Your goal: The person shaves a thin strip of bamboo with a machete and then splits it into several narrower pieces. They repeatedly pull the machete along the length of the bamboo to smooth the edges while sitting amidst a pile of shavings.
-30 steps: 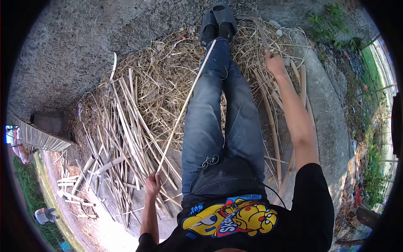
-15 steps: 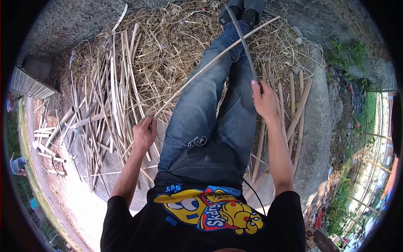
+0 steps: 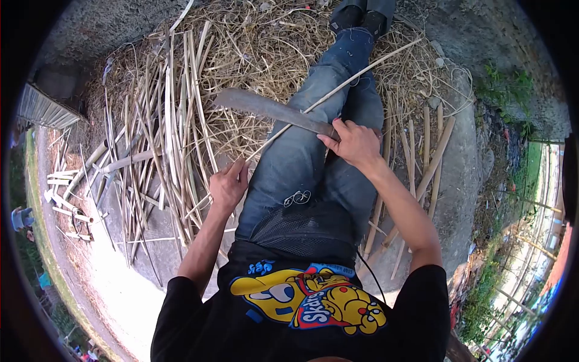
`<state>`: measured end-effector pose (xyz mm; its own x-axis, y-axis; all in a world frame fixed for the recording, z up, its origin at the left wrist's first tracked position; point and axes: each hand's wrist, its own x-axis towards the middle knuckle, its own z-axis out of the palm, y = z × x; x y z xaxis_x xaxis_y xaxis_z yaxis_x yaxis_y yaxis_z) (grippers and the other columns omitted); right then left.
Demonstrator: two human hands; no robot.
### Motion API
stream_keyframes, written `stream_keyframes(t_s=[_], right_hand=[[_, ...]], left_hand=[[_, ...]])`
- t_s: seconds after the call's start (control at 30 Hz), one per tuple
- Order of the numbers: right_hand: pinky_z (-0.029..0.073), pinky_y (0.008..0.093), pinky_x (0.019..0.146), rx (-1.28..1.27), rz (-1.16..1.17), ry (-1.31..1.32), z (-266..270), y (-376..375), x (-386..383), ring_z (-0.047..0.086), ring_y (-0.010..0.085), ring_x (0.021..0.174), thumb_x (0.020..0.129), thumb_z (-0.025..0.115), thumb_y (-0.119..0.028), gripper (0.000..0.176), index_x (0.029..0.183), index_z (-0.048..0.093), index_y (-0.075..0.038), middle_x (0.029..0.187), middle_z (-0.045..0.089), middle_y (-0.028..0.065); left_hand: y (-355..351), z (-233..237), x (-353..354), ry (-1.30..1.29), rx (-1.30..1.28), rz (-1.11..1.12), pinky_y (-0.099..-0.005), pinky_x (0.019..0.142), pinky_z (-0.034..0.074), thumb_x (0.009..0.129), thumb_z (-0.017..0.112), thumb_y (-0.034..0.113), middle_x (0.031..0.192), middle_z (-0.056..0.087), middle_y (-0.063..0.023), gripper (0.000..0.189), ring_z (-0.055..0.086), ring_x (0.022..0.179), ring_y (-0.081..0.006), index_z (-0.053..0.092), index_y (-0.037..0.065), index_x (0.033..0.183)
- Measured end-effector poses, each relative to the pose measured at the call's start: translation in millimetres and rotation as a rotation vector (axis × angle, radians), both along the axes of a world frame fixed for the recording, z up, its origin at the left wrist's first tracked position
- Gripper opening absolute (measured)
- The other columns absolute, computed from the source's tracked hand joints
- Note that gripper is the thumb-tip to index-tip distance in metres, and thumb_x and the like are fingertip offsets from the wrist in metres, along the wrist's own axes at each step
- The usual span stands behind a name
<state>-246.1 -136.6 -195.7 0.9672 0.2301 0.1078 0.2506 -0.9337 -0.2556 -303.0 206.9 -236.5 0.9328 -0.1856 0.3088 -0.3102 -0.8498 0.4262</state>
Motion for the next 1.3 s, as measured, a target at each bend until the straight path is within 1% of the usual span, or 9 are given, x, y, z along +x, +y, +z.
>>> stream_keyframes(t_s=[0.07, 0.2, 0.53, 0.7, 0.8, 0.93, 0.97, 1.1, 1.3], right_hand=[[0.054, 0.0528, 0.056, -0.051, -0.125, -0.057, 6, -22, 13, 0.068, 0.0452, 0.067, 0.095, 0.060, -0.060, 0.053, 0.095, 0.062, -0.007, 0.074, 0.068, 0.0209], [0.049, 0.0537, 0.058, 0.201, -0.461, 0.076, 16, -78, 43, 0.065, 0.0469, 0.067, 0.103, 0.053, -0.052, 0.054, 0.094, 0.064, 0.000, 0.067, 0.063, 0.0262], [0.055, 0.0534, 0.060, 0.047, -0.057, 0.037, 13, 3, 7, 0.069, 0.0439, 0.072, 0.096, 0.060, -0.058, 0.052, 0.096, 0.062, -0.006, 0.078, 0.069, 0.0201], [0.052, 0.0508, 0.067, 0.164, -0.665, -0.091, -25, -164, 68, 0.066, 0.0492, 0.077, 0.101, 0.054, -0.054, 0.057, 0.091, 0.067, 0.001, 0.075, 0.068, 0.0257], [0.051, 0.0502, 0.072, 0.183, -0.716, -0.181, -20, -199, 64, 0.065, 0.0509, 0.078, 0.103, 0.053, -0.051, 0.056, 0.093, 0.069, 0.002, 0.079, 0.068, 0.0271], [0.047, 0.0494, 0.067, 0.287, -0.646, -0.300, -13, -172, 32, 0.063, 0.0446, 0.069, 0.102, 0.054, -0.050, 0.057, 0.085, 0.066, 0.004, 0.070, 0.063, 0.0248], [0.047, 0.0485, 0.065, 0.477, -0.684, -0.227, -11, -157, 26, 0.062, 0.0434, 0.066, 0.102, 0.056, -0.049, 0.056, 0.085, 0.066, 0.004, 0.067, 0.062, 0.0231], [0.048, 0.0481, 0.063, 0.476, -0.615, -0.177, -3, -107, 16, 0.063, 0.0443, 0.066, 0.101, 0.057, -0.049, 0.055, 0.087, 0.066, 0.003, 0.067, 0.063, 0.0234], [0.054, 0.0554, 0.068, 0.347, -0.364, 0.204, 17, -27, 0, 0.067, 0.0475, 0.076, 0.100, 0.055, -0.057, 0.058, 0.097, 0.065, 0.000, 0.075, 0.068, 0.0261]], left_hand=[[29, -14, -12, -0.008, -0.001, 0.008, -0.0396, 0.052, 0.053, 0.091, 0.074, 0.017, 0.075, 0.070, -0.0104, 0.010, 0.068, 0.059, -0.0301, 0.072, 0.009, 0.096], [40, -4, -28, 0.010, 0.025, -0.002, -0.0376, 0.052, 0.053, 0.089, 0.075, 0.013, 0.074, 0.070, -0.0089, 0.008, 0.068, 0.058, -0.0285, 0.073, 0.008, 0.095], [32, 1, -6, -0.037, -0.018, -0.020, -0.0382, 0.051, 0.051, 0.089, 0.074, 0.013, 0.071, 0.067, -0.0096, 0.008, 0.066, 0.057, -0.0285, 0.073, 0.007, 0.095], [117, -16, -62, -0.031, -0.001, 0.039, -0.0374, 0.052, 0.051, 0.088, 0.073, 0.007, 0.076, 0.070, -0.0126, 0.009, 0.066, 0.057, -0.0273, 0.073, 0.002, 0.095], [116, -14, -68, 0.062, 0.033, 0.103, -0.0369, 0.052, 0.052, 0.088, 0.073, 0.006, 0.078, 0.072, -0.0134, 0.008, 0.067, 0.059, -0.0270, 0.073, 0.001, 0.094], [99, -22, -54, -0.002, -0.050, 0.054, -0.0377, 0.049, 0.048, 0.088, 0.071, 0.005, 0.072, 0.067, -0.0118, 0.007, 0.064, 0.055, -0.0277, 0.072, 0.001, 0.094], [95, -20, -49, 0.017, -0.049, 0.033, -0.0382, 0.048, 0.047, 0.089, 0.071, 0.006, 0.070, 0.066, -0.0116, 0.007, 0.063, 0.054, -0.0277, 0.072, 0.001, 0.094], [83, -11, -28, 0.000, -0.043, -0.037, -0.0384, 0.048, 0.046, 0.090, 0.071, 0.009, 0.069, 0.065, -0.0107, 0.006, 0.061, 0.051, -0.0277, 0.072, 0.004, 0.093], [71, -15, -8, -0.042, -0.001, -0.034, -0.0383, 0.050, 0.050, 0.088, 0.073, 0.010, 0.073, 0.070, -0.0118, 0.006, 0.067, 0.058, -0.0291, 0.073, 0.005, 0.090]])
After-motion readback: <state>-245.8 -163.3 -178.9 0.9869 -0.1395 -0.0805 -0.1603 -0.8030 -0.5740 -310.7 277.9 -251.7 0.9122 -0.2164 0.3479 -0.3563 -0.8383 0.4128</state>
